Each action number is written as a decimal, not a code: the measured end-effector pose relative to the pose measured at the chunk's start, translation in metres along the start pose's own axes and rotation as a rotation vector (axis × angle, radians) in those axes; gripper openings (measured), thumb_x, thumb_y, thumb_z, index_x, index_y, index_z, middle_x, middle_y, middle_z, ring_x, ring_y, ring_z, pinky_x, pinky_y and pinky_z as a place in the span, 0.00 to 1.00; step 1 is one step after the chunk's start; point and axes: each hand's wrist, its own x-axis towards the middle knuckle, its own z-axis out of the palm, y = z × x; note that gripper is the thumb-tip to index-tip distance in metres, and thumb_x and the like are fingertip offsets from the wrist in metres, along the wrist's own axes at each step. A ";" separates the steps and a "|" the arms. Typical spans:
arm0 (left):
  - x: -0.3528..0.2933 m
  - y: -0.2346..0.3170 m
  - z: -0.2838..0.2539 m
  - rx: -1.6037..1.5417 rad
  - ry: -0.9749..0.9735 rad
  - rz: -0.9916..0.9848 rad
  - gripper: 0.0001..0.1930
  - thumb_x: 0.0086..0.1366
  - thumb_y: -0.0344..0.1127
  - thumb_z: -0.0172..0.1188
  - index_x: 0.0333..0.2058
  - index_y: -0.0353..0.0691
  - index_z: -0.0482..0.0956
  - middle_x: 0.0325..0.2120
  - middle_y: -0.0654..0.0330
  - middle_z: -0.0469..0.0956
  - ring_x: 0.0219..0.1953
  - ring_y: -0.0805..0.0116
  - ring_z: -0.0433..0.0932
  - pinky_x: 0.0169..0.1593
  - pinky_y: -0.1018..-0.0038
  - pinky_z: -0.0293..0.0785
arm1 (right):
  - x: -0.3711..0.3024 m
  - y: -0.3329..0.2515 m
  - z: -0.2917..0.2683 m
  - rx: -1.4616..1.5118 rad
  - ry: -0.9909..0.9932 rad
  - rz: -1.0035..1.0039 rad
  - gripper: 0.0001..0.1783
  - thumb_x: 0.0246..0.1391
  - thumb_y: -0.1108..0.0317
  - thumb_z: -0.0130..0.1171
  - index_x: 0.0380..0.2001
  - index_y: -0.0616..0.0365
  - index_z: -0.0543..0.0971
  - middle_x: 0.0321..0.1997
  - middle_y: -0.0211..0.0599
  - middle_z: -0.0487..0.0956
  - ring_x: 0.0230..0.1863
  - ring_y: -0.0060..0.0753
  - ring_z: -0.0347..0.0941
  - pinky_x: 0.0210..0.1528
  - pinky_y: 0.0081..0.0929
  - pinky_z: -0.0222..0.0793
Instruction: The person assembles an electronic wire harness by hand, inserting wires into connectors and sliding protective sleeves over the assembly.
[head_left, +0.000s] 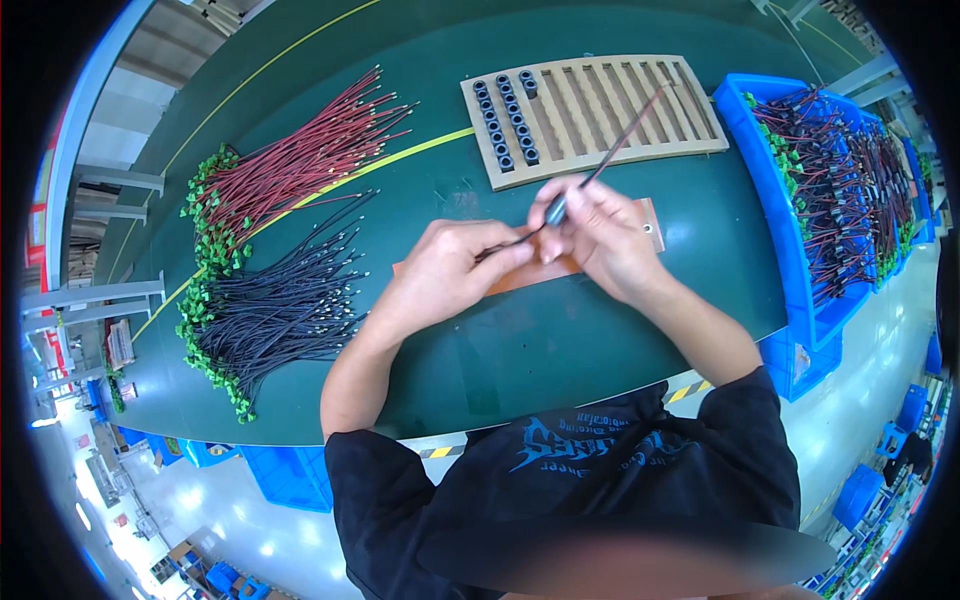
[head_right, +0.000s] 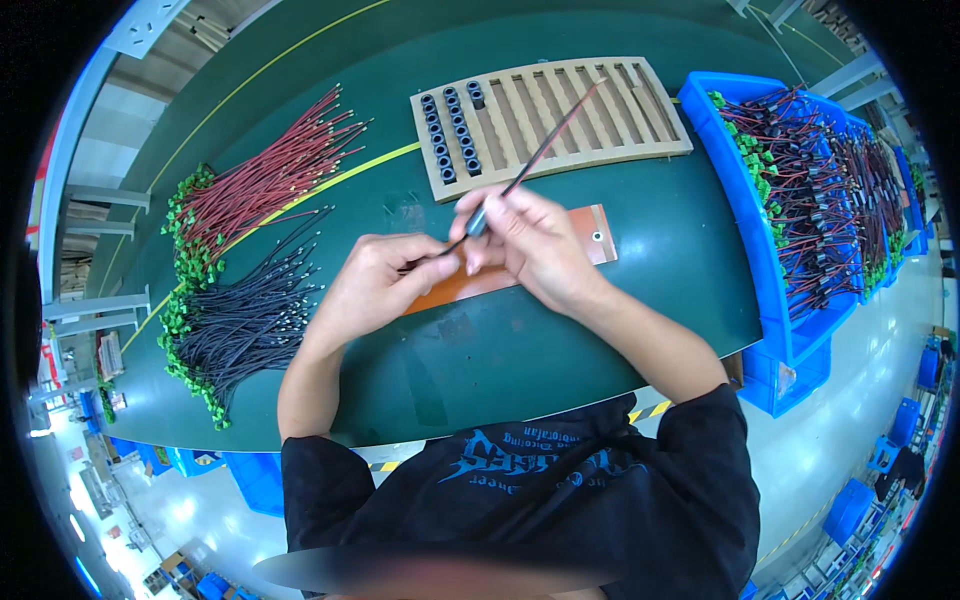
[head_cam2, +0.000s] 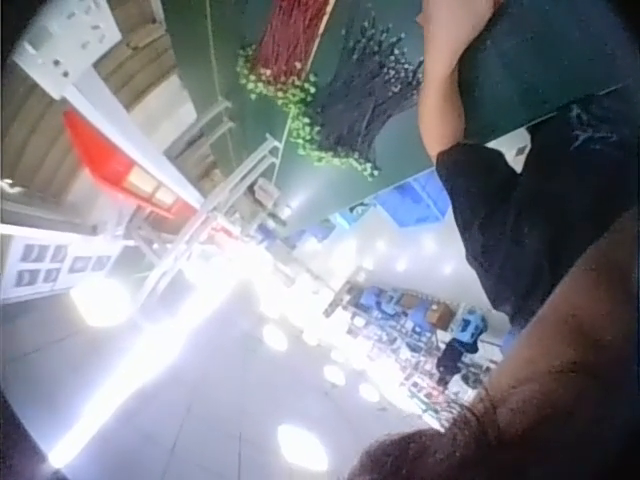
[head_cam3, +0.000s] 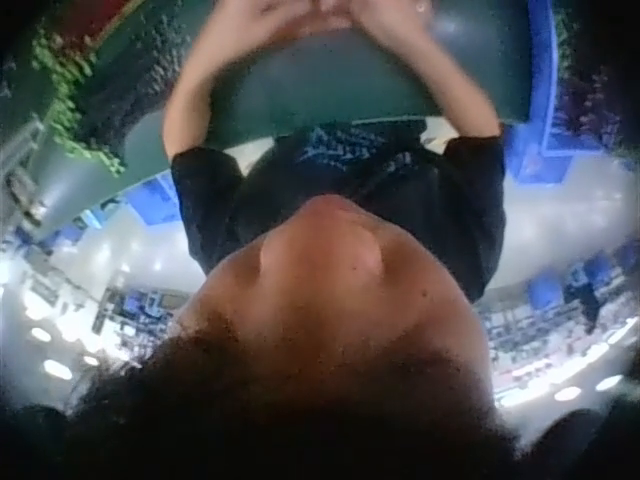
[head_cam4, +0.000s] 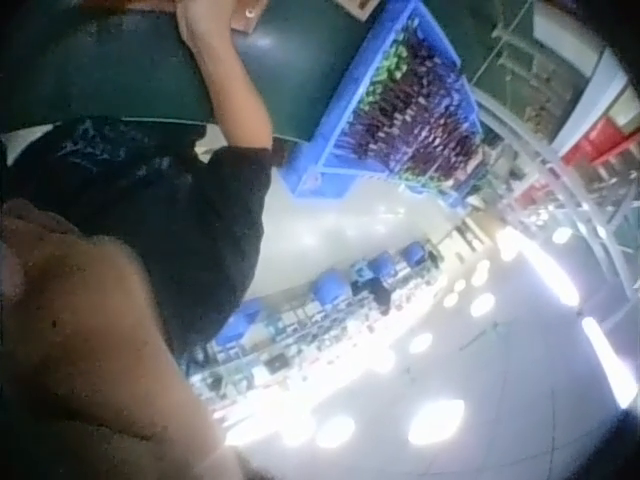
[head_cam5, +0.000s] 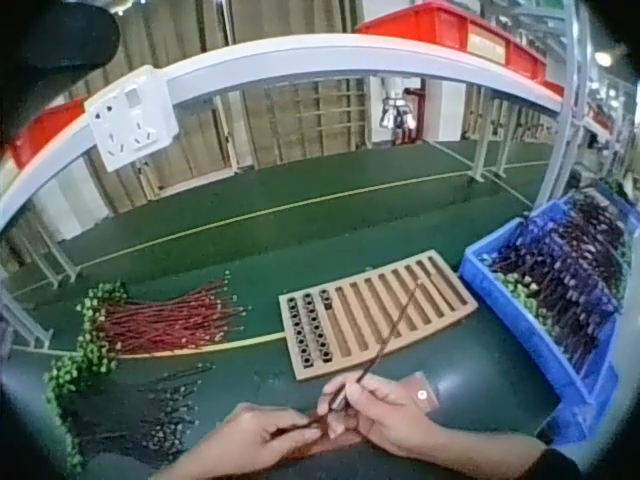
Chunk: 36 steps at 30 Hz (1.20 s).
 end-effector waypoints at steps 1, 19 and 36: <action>-0.006 -0.006 -0.007 -0.029 -0.004 -0.016 0.11 0.65 0.36 0.64 0.39 0.32 0.82 0.27 0.47 0.78 0.29 0.52 0.81 0.35 0.65 0.76 | 0.006 -0.005 -0.004 -0.014 -0.003 -0.024 0.17 0.74 0.60 0.44 0.52 0.63 0.72 0.42 0.44 0.77 0.34 0.27 0.73 0.42 0.31 0.74; -0.081 -0.067 -0.019 -0.678 0.333 -0.066 0.17 0.59 0.19 0.67 0.47 0.32 0.79 0.49 0.55 0.72 0.53 0.61 0.79 0.55 0.68 0.79 | 0.033 0.010 0.005 -0.269 -0.226 0.066 0.16 0.74 0.62 0.43 0.53 0.64 0.71 0.48 0.47 0.79 0.48 0.35 0.79 0.52 0.32 0.77; -0.082 -0.079 -0.010 -0.689 0.545 -0.202 0.11 0.64 0.18 0.62 0.46 0.30 0.81 0.44 0.53 0.78 0.42 0.71 0.80 0.50 0.73 0.79 | 0.030 0.010 0.013 -0.290 -0.261 0.094 0.18 0.74 0.65 0.43 0.58 0.65 0.70 0.53 0.48 0.79 0.48 0.31 0.79 0.53 0.30 0.76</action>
